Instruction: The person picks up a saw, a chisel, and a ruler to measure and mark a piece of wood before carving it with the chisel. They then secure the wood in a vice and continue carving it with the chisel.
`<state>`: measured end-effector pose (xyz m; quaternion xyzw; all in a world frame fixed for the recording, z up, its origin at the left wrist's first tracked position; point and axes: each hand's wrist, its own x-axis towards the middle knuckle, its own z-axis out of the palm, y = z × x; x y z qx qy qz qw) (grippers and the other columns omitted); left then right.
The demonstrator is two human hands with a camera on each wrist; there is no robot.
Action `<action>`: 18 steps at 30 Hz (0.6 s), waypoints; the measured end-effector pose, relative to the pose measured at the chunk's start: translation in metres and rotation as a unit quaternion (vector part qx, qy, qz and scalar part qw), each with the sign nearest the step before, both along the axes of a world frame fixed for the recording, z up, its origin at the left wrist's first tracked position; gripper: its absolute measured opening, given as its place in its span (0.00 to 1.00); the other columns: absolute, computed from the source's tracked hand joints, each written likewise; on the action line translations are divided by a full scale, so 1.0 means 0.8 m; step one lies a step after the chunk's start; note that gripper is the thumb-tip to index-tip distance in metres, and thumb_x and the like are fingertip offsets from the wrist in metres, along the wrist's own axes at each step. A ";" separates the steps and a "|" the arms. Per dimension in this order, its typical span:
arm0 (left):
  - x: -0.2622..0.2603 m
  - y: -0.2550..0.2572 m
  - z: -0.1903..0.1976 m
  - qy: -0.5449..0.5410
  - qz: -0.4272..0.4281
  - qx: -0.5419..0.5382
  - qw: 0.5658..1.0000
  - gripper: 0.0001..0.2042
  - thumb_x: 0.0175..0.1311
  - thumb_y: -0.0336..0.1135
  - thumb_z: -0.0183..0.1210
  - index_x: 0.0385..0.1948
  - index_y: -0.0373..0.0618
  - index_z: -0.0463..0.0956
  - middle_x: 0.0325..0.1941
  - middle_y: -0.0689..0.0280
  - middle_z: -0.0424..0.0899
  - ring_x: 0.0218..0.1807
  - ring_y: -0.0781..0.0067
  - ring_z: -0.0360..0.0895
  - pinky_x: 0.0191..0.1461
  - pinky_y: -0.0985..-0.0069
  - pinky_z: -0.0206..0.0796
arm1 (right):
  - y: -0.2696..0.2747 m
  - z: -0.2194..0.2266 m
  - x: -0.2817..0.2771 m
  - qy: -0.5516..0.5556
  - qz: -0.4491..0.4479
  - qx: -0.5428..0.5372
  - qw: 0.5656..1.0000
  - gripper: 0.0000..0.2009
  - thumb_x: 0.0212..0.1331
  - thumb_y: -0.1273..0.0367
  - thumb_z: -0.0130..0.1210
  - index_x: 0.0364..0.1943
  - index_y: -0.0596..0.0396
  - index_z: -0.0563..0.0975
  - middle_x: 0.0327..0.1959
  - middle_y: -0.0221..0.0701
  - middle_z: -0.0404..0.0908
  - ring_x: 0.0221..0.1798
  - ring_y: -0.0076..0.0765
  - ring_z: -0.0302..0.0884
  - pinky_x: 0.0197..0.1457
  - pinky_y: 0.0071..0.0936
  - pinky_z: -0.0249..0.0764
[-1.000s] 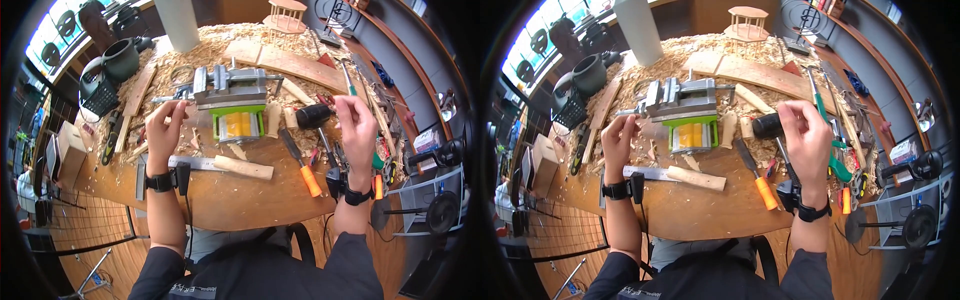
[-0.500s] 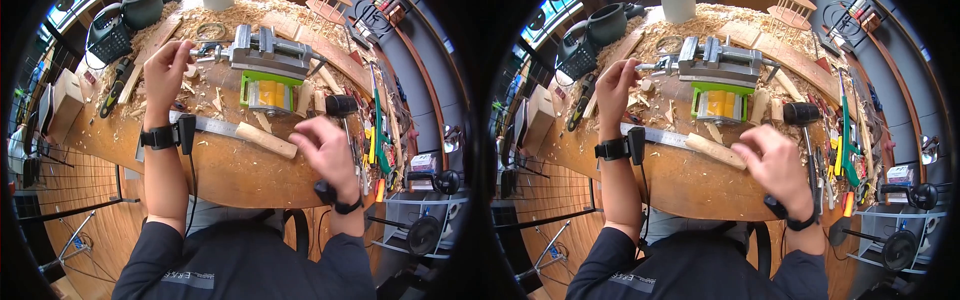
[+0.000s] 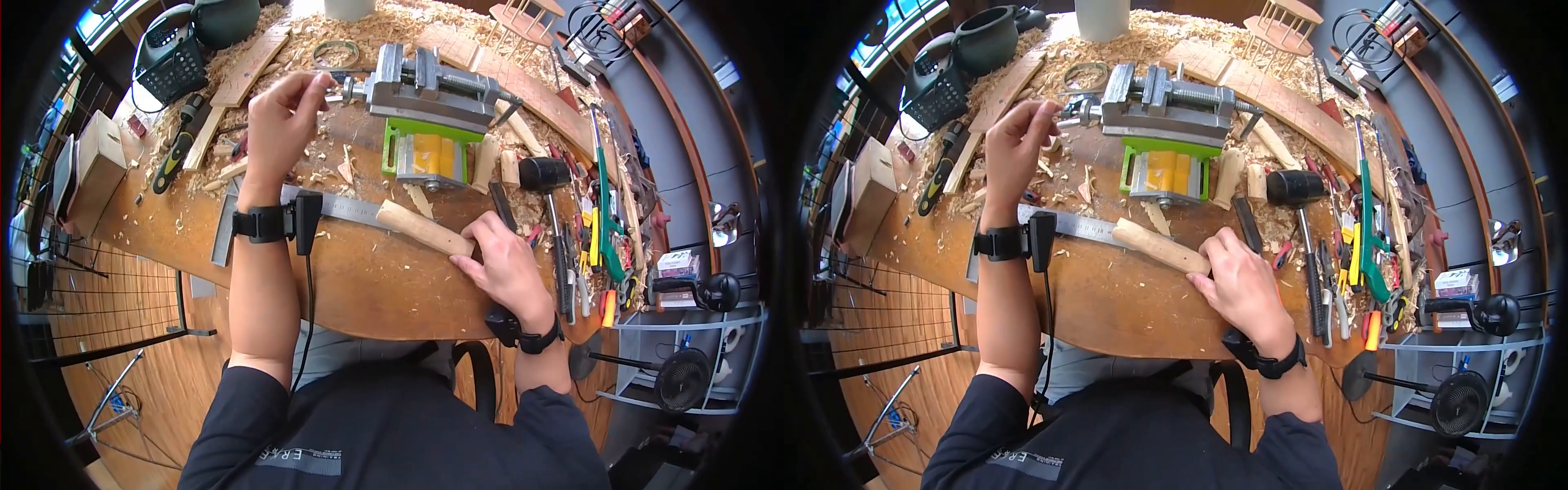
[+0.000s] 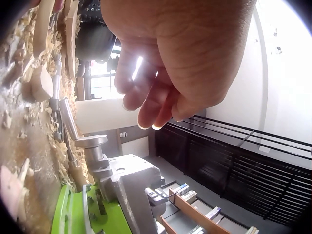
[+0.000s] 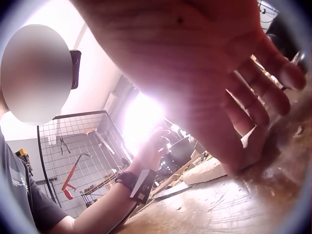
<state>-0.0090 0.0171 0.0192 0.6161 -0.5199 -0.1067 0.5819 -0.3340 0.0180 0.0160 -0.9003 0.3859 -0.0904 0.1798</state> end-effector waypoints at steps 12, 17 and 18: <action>-0.016 -0.013 -0.009 -0.062 0.009 -0.032 0.998 0.09 0.67 0.34 0.59 0.41 0.40 0.82 0.29 0.69 0.84 0.30 0.86 0.75 0.37 0.83 0.67 | 0.004 0.033 -0.020 -0.156 -0.058 0.038 0.985 0.15 0.52 0.66 0.66 0.42 0.57 0.79 0.31 0.37 0.82 0.27 0.34 0.80 0.31 0.29 0.75; -0.018 -0.017 -0.014 -0.132 -0.004 -0.033 0.991 0.14 0.65 0.32 0.59 0.52 0.43 0.78 0.51 0.61 0.82 0.51 0.68 0.79 0.54 0.73 0.68 | -0.002 0.049 -0.037 -0.241 -0.137 0.091 0.956 0.15 0.52 0.73 0.67 0.45 0.59 0.79 0.29 0.26 0.79 0.25 0.13 0.70 0.27 0.14 0.67; -0.021 -0.018 -0.016 -0.132 -0.005 -0.034 0.991 0.14 0.65 0.32 0.59 0.52 0.43 0.78 0.51 0.61 0.82 0.51 0.68 0.79 0.54 0.73 0.68 | -0.003 0.049 -0.038 -0.242 -0.137 0.090 0.956 0.15 0.52 0.73 0.67 0.45 0.59 0.79 0.29 0.26 0.79 0.25 0.13 0.70 0.27 0.14 0.67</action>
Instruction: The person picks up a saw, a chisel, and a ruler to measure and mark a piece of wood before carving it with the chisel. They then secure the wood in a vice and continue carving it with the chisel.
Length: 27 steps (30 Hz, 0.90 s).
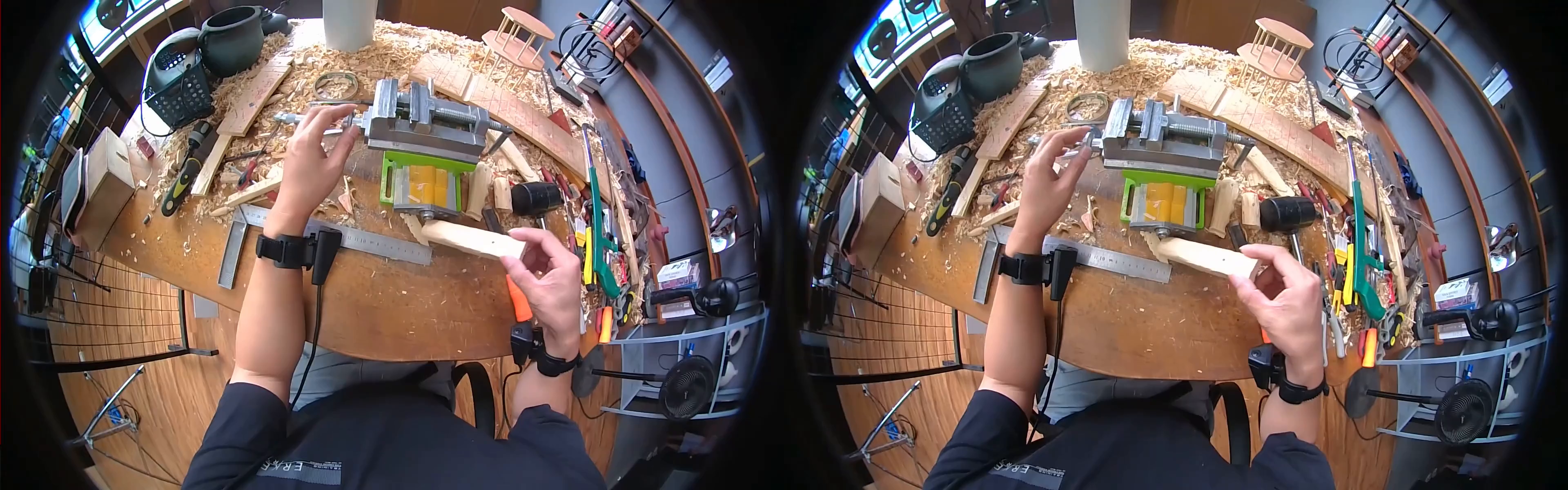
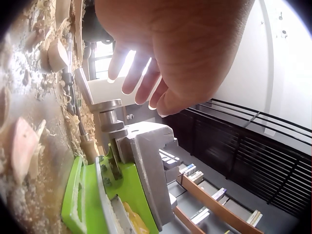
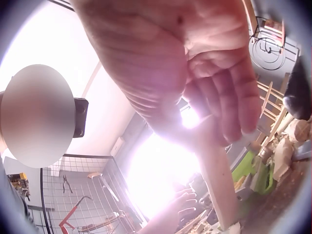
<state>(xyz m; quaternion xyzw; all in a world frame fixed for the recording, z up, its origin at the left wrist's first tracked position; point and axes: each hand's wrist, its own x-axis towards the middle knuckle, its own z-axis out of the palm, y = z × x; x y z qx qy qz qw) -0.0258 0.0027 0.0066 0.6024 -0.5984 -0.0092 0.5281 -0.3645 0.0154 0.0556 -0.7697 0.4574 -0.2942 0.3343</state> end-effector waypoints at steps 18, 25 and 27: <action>-0.015 -0.005 -0.014 -0.051 -0.063 0.061 0.995 0.29 0.64 0.30 0.58 0.68 0.44 0.61 0.69 0.53 0.67 0.72 0.57 0.61 0.74 0.65 0.52 | 0.000 0.006 -0.007 -0.293 -0.074 0.098 0.948 0.15 0.59 0.75 0.62 0.50 0.59 0.74 0.31 0.27 0.79 0.31 0.19 0.77 0.31 0.15 0.74; -0.009 -0.006 -0.022 -0.067 -0.027 0.060 0.996 0.29 0.64 0.31 0.58 0.68 0.44 0.62 0.69 0.53 0.68 0.72 0.55 0.61 0.73 0.64 0.52 | -0.011 0.018 -0.014 -0.343 -0.103 0.009 0.934 0.14 0.61 0.76 0.60 0.50 0.59 0.74 0.29 0.26 0.74 0.30 0.21 0.76 0.29 0.16 0.73; -0.013 -0.004 -0.017 -0.040 -0.042 0.078 0.995 0.27 0.63 0.31 0.58 0.66 0.43 0.64 0.67 0.53 0.70 0.71 0.52 0.62 0.73 0.63 0.53 | -0.016 0.032 -0.016 -0.329 -0.119 -0.021 0.937 0.15 0.61 0.75 0.59 0.51 0.58 0.74 0.31 0.26 0.74 0.30 0.20 0.76 0.29 0.16 0.73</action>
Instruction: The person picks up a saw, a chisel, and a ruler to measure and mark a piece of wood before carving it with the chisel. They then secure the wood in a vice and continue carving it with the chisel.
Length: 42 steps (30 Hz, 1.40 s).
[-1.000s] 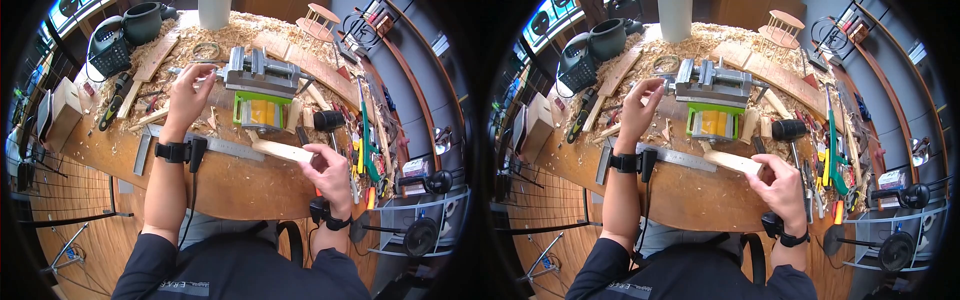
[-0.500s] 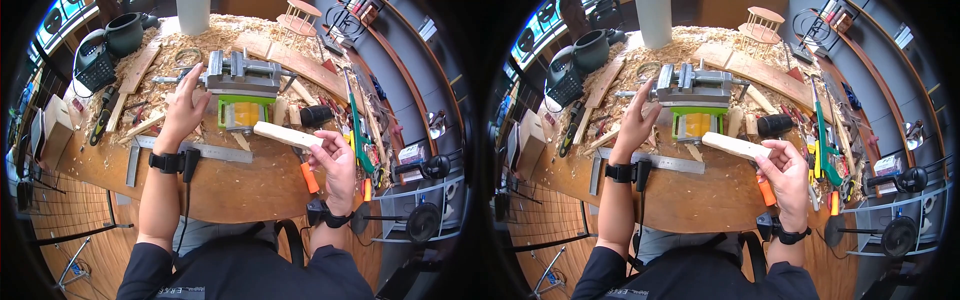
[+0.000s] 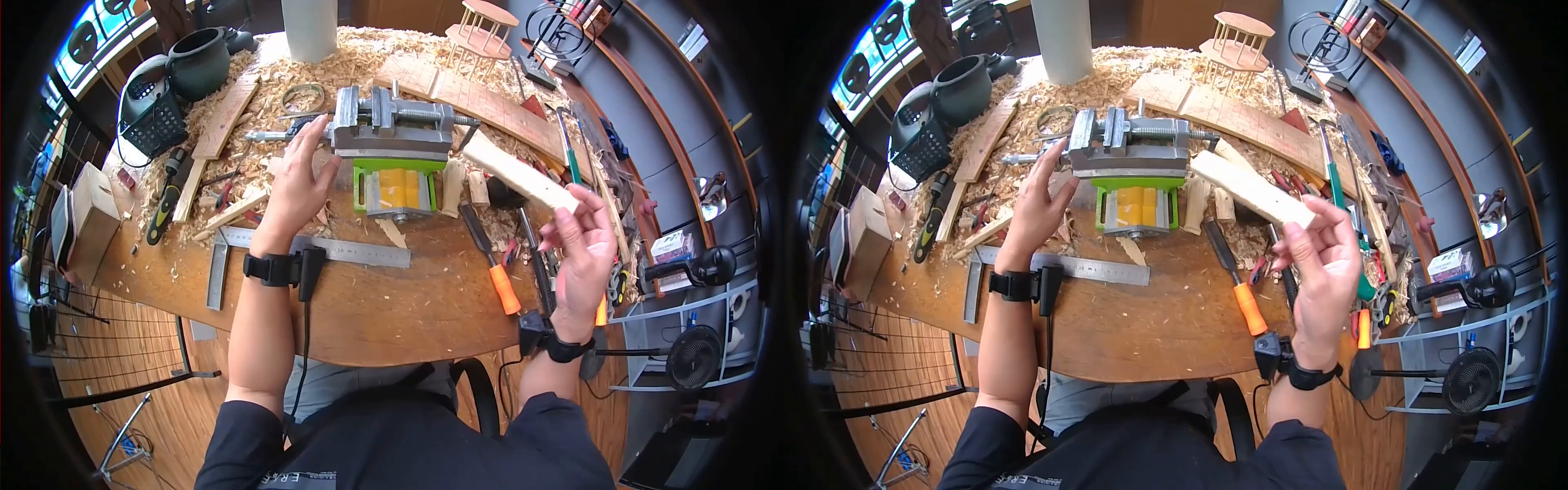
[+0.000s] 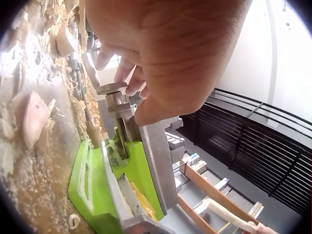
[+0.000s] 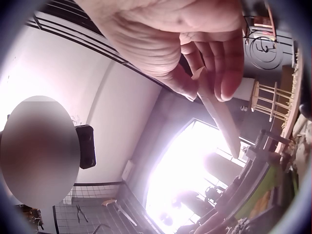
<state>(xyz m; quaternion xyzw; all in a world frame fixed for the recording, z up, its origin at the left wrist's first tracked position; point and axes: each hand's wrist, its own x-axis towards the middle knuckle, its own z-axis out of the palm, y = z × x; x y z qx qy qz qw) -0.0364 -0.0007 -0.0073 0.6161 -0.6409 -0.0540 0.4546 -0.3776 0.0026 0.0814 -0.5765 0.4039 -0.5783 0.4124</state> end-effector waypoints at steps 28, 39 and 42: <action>-0.003 -0.005 0.022 0.008 -0.032 -0.061 0.998 0.41 0.51 0.36 0.71 0.68 0.44 0.60 0.66 0.53 0.70 0.68 0.55 0.67 0.70 0.64 0.60 | -0.030 0.037 -0.029 -0.057 -0.060 -0.096 0.992 0.15 0.65 0.70 0.56 0.53 0.62 0.73 0.38 0.31 0.79 0.29 0.21 0.77 0.28 0.17 0.73; 0.023 -0.050 0.053 -0.007 -0.081 0.155 0.985 0.51 0.45 0.45 0.76 0.72 0.45 0.52 0.71 0.50 0.64 0.72 0.54 0.62 0.71 0.62 0.57 | -0.120 0.006 -0.008 -0.270 0.073 -0.011 0.960 0.13 0.64 0.69 0.57 0.51 0.57 0.76 0.30 0.29 0.80 0.26 0.24 0.79 0.26 0.21 0.75; 0.030 -0.061 0.047 0.020 -0.091 0.172 0.981 0.52 0.43 0.44 0.77 0.72 0.44 0.52 0.69 0.50 0.66 0.69 0.53 0.65 0.69 0.63 0.61 | -0.133 -0.011 -0.019 -0.329 0.103 0.008 0.939 0.14 0.65 0.68 0.56 0.52 0.56 0.76 0.30 0.29 0.81 0.25 0.24 0.78 0.25 0.21 0.74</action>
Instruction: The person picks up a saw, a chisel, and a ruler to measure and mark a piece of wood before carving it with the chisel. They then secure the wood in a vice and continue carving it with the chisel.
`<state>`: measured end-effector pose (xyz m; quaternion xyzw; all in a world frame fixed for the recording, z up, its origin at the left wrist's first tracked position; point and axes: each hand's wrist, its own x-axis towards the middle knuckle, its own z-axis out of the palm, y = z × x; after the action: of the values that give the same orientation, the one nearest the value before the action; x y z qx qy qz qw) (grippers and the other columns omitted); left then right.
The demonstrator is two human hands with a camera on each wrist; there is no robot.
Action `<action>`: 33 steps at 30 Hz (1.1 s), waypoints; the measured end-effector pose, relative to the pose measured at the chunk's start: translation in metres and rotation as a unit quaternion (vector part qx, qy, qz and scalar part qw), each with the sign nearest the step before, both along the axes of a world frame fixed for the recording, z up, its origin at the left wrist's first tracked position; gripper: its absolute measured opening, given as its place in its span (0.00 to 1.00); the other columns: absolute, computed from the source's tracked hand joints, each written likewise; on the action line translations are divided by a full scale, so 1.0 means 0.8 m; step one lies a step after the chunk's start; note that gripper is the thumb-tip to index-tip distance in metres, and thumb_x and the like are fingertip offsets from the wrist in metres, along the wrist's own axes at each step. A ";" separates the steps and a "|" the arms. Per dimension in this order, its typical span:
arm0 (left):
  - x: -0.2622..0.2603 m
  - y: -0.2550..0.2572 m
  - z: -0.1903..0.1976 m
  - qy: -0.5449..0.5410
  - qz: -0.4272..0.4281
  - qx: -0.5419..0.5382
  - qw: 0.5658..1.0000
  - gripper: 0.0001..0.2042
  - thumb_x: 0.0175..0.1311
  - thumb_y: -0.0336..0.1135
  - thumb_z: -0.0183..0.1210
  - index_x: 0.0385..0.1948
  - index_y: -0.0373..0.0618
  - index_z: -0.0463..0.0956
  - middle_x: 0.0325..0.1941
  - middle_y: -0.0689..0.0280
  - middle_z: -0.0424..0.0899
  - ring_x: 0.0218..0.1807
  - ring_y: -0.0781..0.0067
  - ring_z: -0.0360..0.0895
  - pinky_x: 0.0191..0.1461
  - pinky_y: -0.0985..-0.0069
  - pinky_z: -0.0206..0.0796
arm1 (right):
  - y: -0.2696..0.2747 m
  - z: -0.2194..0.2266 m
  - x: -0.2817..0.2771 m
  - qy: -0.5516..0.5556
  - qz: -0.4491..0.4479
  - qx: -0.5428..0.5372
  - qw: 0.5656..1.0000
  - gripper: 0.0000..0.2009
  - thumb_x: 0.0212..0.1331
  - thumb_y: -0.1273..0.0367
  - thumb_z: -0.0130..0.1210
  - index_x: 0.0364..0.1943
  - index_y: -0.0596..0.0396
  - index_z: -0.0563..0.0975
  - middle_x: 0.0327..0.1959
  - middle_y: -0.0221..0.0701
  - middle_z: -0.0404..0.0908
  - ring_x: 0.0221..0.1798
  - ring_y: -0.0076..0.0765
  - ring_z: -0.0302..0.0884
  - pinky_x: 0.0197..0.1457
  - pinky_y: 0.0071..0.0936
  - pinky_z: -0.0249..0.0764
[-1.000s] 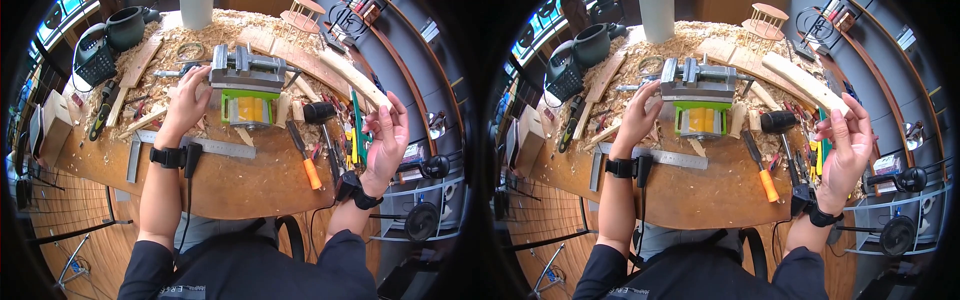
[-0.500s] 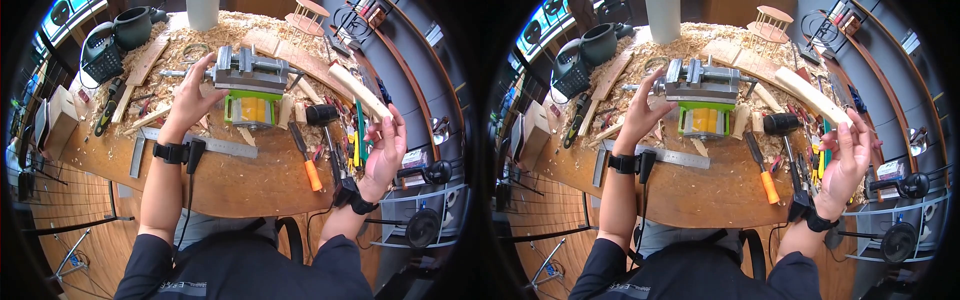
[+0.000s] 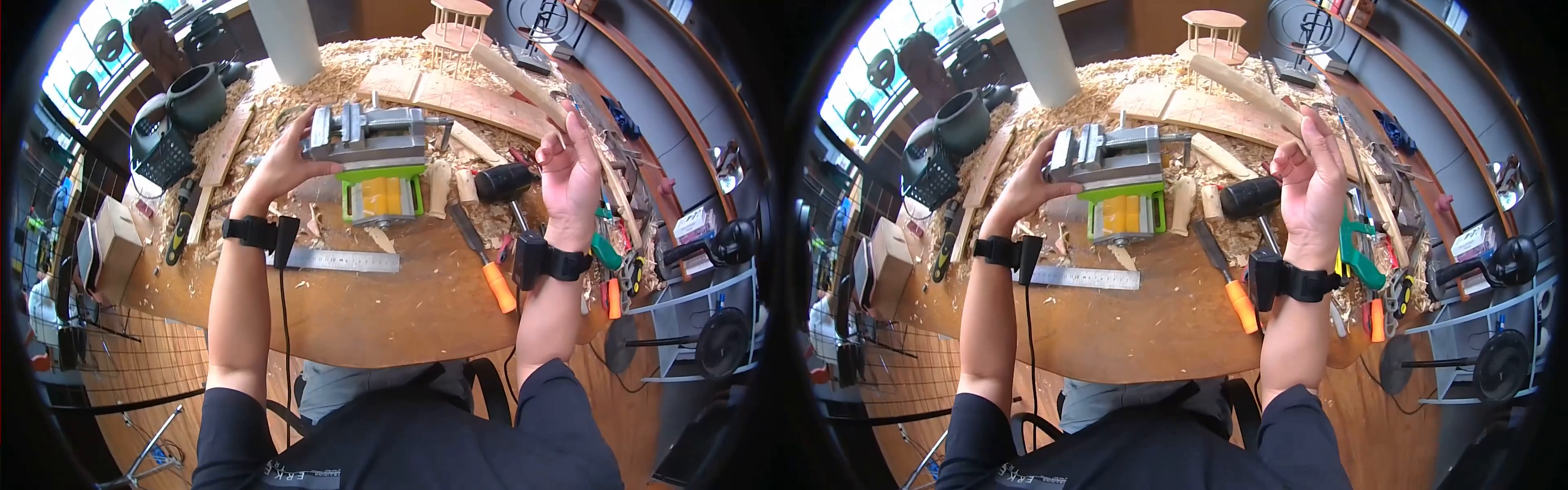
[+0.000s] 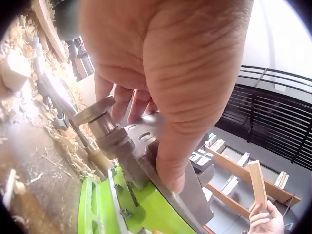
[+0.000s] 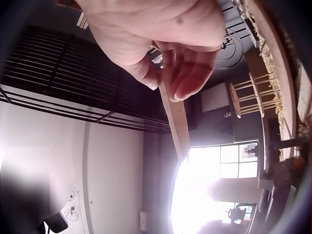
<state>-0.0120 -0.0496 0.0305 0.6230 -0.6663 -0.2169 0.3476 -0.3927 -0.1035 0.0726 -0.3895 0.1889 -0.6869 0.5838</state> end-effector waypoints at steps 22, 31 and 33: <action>-0.007 -0.002 0.015 0.128 -0.023 0.042 0.991 0.51 0.31 0.33 0.81 0.65 0.37 0.59 0.58 0.59 0.76 0.60 0.68 0.73 0.68 0.70 0.62 | -0.002 -0.036 -0.011 -0.012 0.042 -0.007 0.999 0.15 0.67 0.66 0.55 0.54 0.57 0.74 0.27 0.25 0.77 0.25 0.22 0.75 0.24 0.21 0.71; -0.016 0.025 0.020 0.121 -0.017 0.052 0.991 0.52 0.29 0.34 0.82 0.64 0.37 0.60 0.56 0.57 0.77 0.59 0.68 0.74 0.66 0.70 0.64 | 0.000 -0.037 -0.010 -0.012 0.046 -0.018 0.999 0.15 0.66 0.66 0.55 0.53 0.57 0.75 0.29 0.24 0.76 0.26 0.22 0.75 0.25 0.22 0.72; -0.019 0.032 0.017 0.109 -0.012 0.046 0.993 0.52 0.28 0.35 0.82 0.64 0.37 0.61 0.56 0.57 0.78 0.59 0.68 0.74 0.66 0.70 0.64 | 0.001 -0.035 -0.009 -0.010 0.054 -0.027 0.998 0.15 0.66 0.66 0.56 0.53 0.57 0.75 0.29 0.24 0.76 0.26 0.22 0.75 0.25 0.22 0.72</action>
<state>-0.0272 -0.0244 0.0443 0.6028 -0.6216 -0.3179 0.3862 -0.3996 -0.1029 0.0443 -0.4077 0.1429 -0.6634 0.6109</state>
